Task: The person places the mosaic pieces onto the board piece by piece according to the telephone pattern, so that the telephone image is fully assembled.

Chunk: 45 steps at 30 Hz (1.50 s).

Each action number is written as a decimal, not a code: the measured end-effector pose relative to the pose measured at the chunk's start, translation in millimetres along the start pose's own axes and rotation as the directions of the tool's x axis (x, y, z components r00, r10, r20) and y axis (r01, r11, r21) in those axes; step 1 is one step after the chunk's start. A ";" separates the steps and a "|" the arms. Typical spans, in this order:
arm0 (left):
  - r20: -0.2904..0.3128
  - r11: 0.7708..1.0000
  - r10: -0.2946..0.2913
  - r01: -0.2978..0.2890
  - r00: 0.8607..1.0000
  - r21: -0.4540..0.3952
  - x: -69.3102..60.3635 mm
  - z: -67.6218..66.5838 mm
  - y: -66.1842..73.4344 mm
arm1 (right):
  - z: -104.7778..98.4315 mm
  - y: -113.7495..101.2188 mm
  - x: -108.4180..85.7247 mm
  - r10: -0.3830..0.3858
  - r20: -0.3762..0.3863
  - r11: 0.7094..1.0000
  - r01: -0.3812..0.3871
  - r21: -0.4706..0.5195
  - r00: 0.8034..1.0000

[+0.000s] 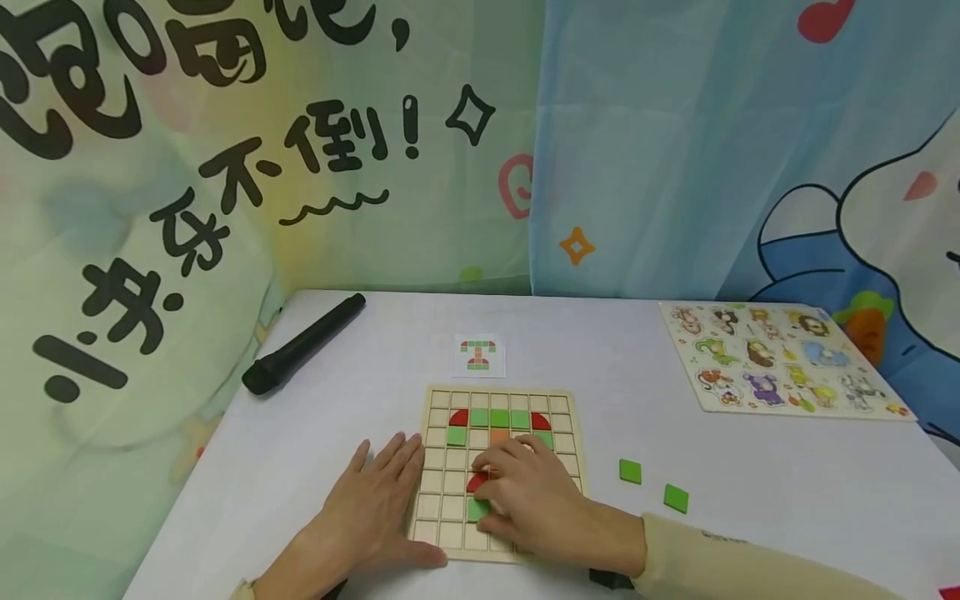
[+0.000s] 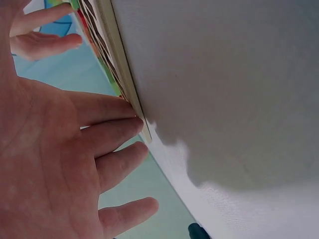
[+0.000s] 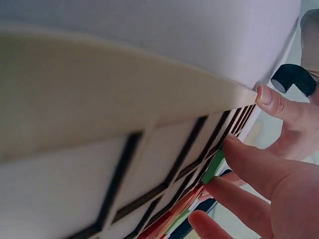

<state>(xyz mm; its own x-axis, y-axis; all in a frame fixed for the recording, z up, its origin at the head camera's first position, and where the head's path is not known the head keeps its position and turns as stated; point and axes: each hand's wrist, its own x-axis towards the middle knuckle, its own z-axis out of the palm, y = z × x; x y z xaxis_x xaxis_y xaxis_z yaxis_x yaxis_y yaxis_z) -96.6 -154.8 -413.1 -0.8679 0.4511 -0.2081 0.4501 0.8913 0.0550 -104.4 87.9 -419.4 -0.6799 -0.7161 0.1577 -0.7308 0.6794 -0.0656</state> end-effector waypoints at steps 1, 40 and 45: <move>0.002 1.000 -0.001 0.001 1.000 -0.002 0.2 0.1 0.1 | -0.4 -0.2 0.4 -0.001 -0.002 1.000 0.001 -0.006 1.000; -0.001 1.000 -0.004 0.004 1.000 -0.005 0.3 -0.5 1.1 | -33.0 83.1 -54.1 0.344 0.003 0.939 -0.343 -0.032 0.939; 0.003 1.000 -0.007 0.007 1.000 -0.017 1.0 -0.5 1.4 | -40.6 105.7 -79.9 0.446 0.106 0.895 -0.446 -0.023 0.889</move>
<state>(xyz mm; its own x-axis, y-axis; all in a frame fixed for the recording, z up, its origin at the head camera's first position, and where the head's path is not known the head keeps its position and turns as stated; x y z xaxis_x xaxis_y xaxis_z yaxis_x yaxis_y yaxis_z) -97.0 -153.1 -412.8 -0.8702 0.4451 -0.2114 0.4406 0.8949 0.0703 -124.9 223.4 -398.9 -0.9365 -0.3506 0.0069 -0.3493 0.9309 -0.1065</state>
